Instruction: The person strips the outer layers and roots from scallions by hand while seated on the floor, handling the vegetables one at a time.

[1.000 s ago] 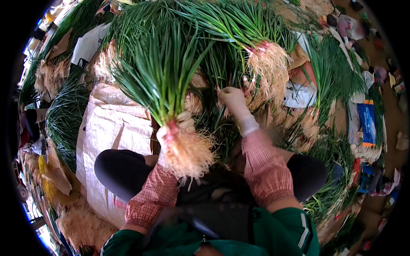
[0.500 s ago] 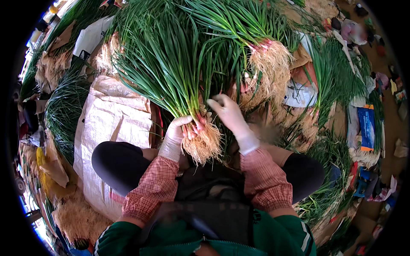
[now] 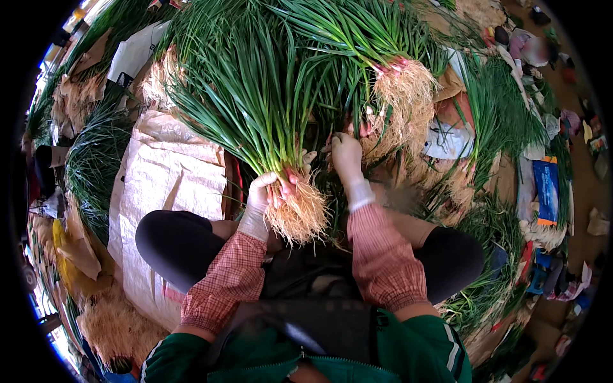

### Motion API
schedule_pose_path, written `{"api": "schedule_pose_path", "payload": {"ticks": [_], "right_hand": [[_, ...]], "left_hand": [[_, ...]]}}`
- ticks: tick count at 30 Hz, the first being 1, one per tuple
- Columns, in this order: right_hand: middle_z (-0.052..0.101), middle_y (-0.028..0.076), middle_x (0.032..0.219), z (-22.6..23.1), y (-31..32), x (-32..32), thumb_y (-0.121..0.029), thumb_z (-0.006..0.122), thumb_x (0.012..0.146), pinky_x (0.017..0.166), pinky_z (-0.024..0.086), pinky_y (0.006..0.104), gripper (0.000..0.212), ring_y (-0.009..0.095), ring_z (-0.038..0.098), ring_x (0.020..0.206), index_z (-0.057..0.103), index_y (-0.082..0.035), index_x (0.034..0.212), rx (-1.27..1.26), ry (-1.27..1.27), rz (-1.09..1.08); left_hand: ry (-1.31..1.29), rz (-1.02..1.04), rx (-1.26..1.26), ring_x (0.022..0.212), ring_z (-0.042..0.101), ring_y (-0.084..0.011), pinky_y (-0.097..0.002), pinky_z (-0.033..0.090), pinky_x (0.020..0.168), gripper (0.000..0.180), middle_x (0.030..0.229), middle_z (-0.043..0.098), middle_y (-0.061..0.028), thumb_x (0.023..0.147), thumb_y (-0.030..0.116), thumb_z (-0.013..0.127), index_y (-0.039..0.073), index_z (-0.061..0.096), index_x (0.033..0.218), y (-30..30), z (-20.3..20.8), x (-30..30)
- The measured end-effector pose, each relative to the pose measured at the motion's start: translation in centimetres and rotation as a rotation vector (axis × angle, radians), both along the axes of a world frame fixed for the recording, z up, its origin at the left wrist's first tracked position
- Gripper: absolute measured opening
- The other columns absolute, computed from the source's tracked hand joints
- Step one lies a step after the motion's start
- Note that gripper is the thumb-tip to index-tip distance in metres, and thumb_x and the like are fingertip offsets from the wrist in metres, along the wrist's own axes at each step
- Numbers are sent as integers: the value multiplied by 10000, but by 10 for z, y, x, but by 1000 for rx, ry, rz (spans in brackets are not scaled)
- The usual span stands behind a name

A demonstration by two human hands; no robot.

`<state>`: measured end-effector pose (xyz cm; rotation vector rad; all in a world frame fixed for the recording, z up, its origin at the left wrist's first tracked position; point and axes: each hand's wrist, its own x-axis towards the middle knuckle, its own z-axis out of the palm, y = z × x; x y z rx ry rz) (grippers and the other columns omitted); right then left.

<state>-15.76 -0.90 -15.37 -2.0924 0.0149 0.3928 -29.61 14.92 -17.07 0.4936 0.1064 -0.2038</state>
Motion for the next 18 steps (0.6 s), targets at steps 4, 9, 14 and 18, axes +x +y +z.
{"api": "schedule_pose_path", "payload": {"ticks": [4, 9, 14, 18], "right_hand": [[651, 161, 731, -31, -10, 21, -168, 546, 844, 589, 498, 336, 210, 270, 639, 625, 661, 0, 894, -391, -360, 182], [650, 139, 728, 18, -29, -59, -248, 610, 854, 648, 495, 359, 223, 272, 647, 692, 655, -30, 859, -162, -388, 426], [657, 163, 860, 21, -15, -39, -309, 639, 853, 716, 502, 351, 325, 257, 638, 776, 629, 7, 928, 20, -146, 209], [644, 155, 919, 26, 35, -11, -205, 674, 825, 751, 496, 343, 282, 275, 634, 835, 602, 21, 977, -73, -513, 205]], "left_hand": [[-155, 4, -185, 601, 546, -169, -212, 408, 388, 507, 817, 589, -150, 799, 290, 612, -103, 510, 1103, 0, 6, 2], [-146, -245, -371, 588, 540, -164, -215, 412, 407, 493, 863, 606, -158, 829, 307, 599, -108, 537, 1088, 11, -8, 11], [76, -118, -105, 614, 588, -215, -235, 439, 434, 460, 823, 618, -196, 837, 288, 600, -110, 548, 1061, 3, 7, 6], [111, -114, 26, 568, 594, -196, -231, 448, 425, 471, 843, 631, -210, 803, 312, 624, -90, 559, 1040, 2, 17, 8]]}}
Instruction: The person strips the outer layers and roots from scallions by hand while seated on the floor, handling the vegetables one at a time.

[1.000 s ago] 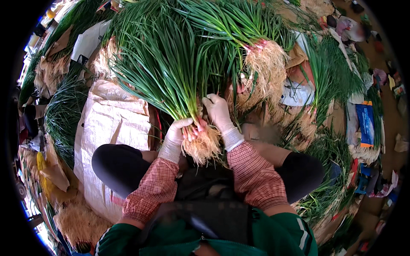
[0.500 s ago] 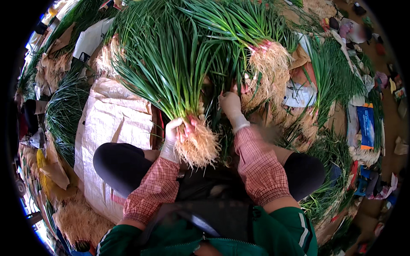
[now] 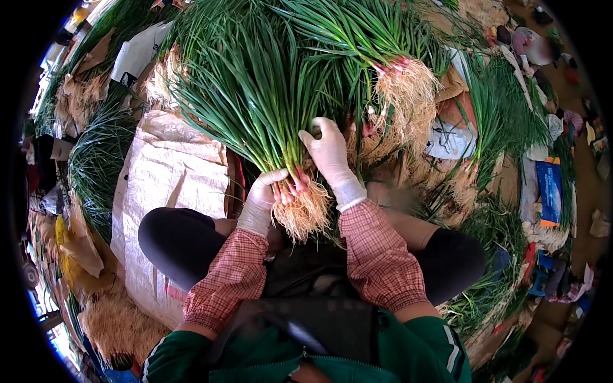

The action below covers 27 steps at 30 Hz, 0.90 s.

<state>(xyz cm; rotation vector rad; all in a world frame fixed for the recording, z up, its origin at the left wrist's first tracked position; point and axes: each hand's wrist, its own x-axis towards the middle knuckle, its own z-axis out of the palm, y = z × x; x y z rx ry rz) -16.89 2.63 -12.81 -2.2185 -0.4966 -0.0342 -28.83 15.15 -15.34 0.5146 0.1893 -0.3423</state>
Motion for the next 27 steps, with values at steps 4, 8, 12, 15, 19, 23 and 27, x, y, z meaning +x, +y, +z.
{"api": "schedule_pose_path", "payload": {"ticks": [4, 8, 12, 15, 19, 23, 27], "right_hand": [[659, 103, 1005, 8, -3, -25, -185, 599, 891, 814, 478, 312, 217, 200, 620, 917, 598, -16, 1027, 358, 358, 138], [583, 25, 865, -60, -63, -9, -236, 477, 966, 687, 434, 234, 239, 112, 502, 696, 579, -32, 1035, 1702, 1278, 238], [531, 18, 852, -8, -27, -28, -181, 409, 986, 709, 432, 240, 249, 126, 462, 695, 513, -1, 1122, 1063, 1231, -147], [552, 37, 871, 26, -5, -43, -160, 416, 973, 745, 441, 244, 252, 119, 488, 744, 526, 15, 1117, 675, 1001, -126], [595, 47, 888, -35, -15, -35, -149, 470, 943, 736, 459, 241, 258, 121, 539, 766, 541, 5, 1137, 812, 1120, -31], [638, 57, 905, -120, -51, -61, -138, 524, 912, 727, 478, 238, 280, 124, 590, 788, 557, -5, 1156, -386, 596, 615], [672, 90, 841, -88, -54, -35, -139, 544, 891, 664, 494, 250, 271, 154, 640, 733, 588, -5, 1123, 139, 450, 25]], "left_hand": [[27, 65, 45, 544, 610, -164, -223, 469, 415, 452, 764, 646, -149, 816, 310, 615, -97, 571, 1008, -1, -1, -3], [-181, -19, -104, 580, 588, -158, -188, 417, 380, 476, 793, 608, -167, 841, 325, 588, -105, 547, 1039, 2, -11, 3], [-161, 62, -183, 553, 580, -147, -191, 455, 379, 458, 755, 599, -154, 851, 298, 585, -115, 535, 1043, 12, -23, -6], [-82, 165, -81, 535, 572, -147, -193, 443, 367, 446, 743, 601, -147, 856, 294, 576, -121, 544, 1018, 2, -22, -8], [-231, 232, -103, 476, 532, -146, -206, 425, 356, 409, 722, 605, -146, 849, 274, 574, -115, 554, 975, 6, -37, -9], [-208, 281, -101, 420, 518, -147, -216, 439, 360, 449, 671, 600, -144, 839, 310, 584, -124, 553, 953, -1, -30, -8], [-171, 253, -81, 458, 547, -158, -222, 459, 370, 463, 701, 609, -156, 834, 317, 588, -126, 545, 962, 6, -32, -15]]}}
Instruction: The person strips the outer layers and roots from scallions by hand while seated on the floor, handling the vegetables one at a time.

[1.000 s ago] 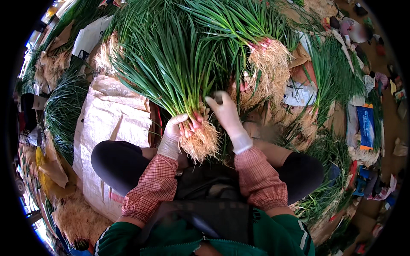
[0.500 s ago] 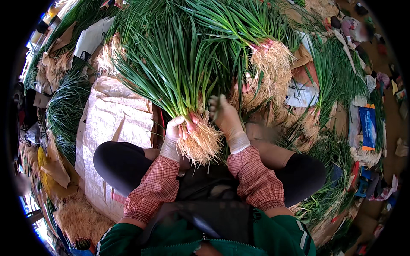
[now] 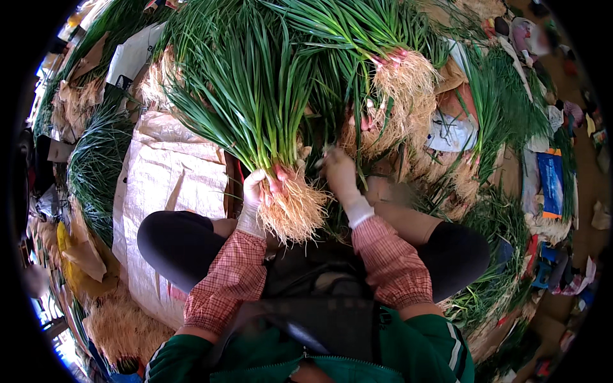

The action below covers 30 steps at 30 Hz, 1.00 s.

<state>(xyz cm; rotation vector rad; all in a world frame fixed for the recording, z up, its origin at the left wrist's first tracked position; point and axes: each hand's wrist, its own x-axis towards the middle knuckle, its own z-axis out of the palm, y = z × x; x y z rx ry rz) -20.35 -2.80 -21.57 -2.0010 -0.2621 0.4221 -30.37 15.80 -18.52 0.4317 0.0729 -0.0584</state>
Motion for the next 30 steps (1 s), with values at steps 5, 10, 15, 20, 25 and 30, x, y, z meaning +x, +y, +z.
{"api": "schedule_pose_path", "payload": {"ticks": [5, 10, 15, 20, 25, 30], "right_hand": [[648, 148, 687, 0, -4, 33, -202, 552, 847, 626, 499, 334, 239, 238, 650, 646, 663, -12, 942, -265, -38, 18], [652, 198, 769, 29, 14, 37, -239, 559, 833, 708, 495, 418, 253, 351, 639, 752, 662, -26, 922, -152, -274, -168], [644, 207, 771, 22, 28, 71, -259, 580, 851, 685, 491, 397, 278, 307, 633, 710, 645, 11, 869, -397, -196, -108], [663, 163, 800, 64, 20, 22, -201, 573, 886, 723, 479, 328, 274, 224, 606, 712, 640, 56, 951, -147, -18, 93], [618, 115, 813, 55, 33, -1, -98, 429, 929, 650, 498, 286, 229, 190, 591, 679, 594, 61, 935, 645, 723, -212], [620, 116, 776, 4, 20, -11, -111, 430, 915, 646, 499, 317, 232, 238, 603, 683, 585, 57, 955, 693, 941, -164]], "left_hand": [[-96, -69, -100, 574, 597, -197, -244, 476, 372, 440, 848, 619, -223, 845, 299, 578, -105, 531, 1012, 4, -4, 6], [17, -105, -54, 532, 584, -197, -236, 446, 338, 480, 764, 611, -207, 856, 333, 557, -122, 542, 1006, 5, 6, 5], [34, -135, -5, 517, 575, -178, -219, 422, 335, 454, 768, 610, -179, 852, 326, 557, -103, 547, 1002, 10, 19, 6], [107, -320, 92, 587, 608, -191, -233, 443, 398, 476, 822, 639, -183, 851, 334, 560, -82, 557, 1084, 10, 18, 6], [196, -267, 202, 637, 641, -241, -250, 490, 431, 439, 891, 645, -220, 825, 292, 605, -84, 566, 1047, 10, 19, 10], [123, -196, 66, 529, 599, -168, -206, 449, 370, 398, 759, 626, -172, 845, 304, 590, -68, 582, 983, 2, 24, 10]]}}
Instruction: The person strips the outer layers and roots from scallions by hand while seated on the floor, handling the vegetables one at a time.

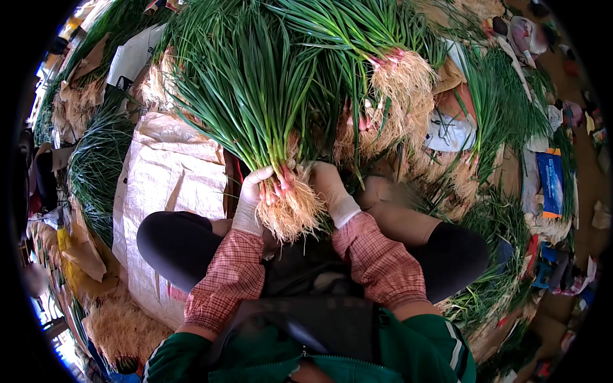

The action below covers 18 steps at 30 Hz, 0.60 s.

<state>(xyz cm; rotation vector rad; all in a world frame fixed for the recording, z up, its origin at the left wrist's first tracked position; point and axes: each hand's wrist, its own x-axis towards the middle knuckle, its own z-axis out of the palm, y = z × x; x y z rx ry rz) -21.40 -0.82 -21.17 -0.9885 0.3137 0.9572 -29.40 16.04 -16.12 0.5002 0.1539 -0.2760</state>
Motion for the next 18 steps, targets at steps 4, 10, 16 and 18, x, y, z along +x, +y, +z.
{"api": "schedule_pose_path", "payload": {"ticks": [4, 10, 16, 18], "right_hand": [[647, 166, 739, -6, -17, 2, -162, 470, 907, 685, 511, 369, 233, 316, 622, 678, 619, 16, 920, -1113, -1497, 967], [638, 90, 646, 0, -27, 45, -222, 574, 869, 568, 468, 290, 251, 177, 598, 575, 625, 19, 823, -951, -795, 144], [631, 55, 660, 61, -28, 22, -195, 574, 882, 518, 434, 271, 220, 142, 564, 537, 649, 6, 831, -612, -801, 185], [632, 113, 676, 68, -32, 13, -197, 581, 873, 522, 451, 309, 205, 220, 587, 553, 650, -6, 842, -860, -1203, 145]], "left_hand": [[-115, 61, -153, 535, 610, -174, -213, 478, 382, 504, 831, 629, -203, 862, 341, 543, -119, 531, 1067, 5, -13, -7], [-224, 70, -334, 575, 580, -160, -190, 488, 408, 482, 847, 622, -215, 873, 306, 543, -122, 504, 1090, 1, -9, 0], [-295, 229, -334, 1103, 522, -338, -558, 507, 820, 345, 1095, 544, -231, 881, 302, 493, -27, 598, 869, 7, -41, -6], [-335, 177, -381, 1097, 535, -320, -586, 482, 847, 333, 985, 601, -192, 883, 292, 485, -21, 594, 911, 7, -39, -7]]}}
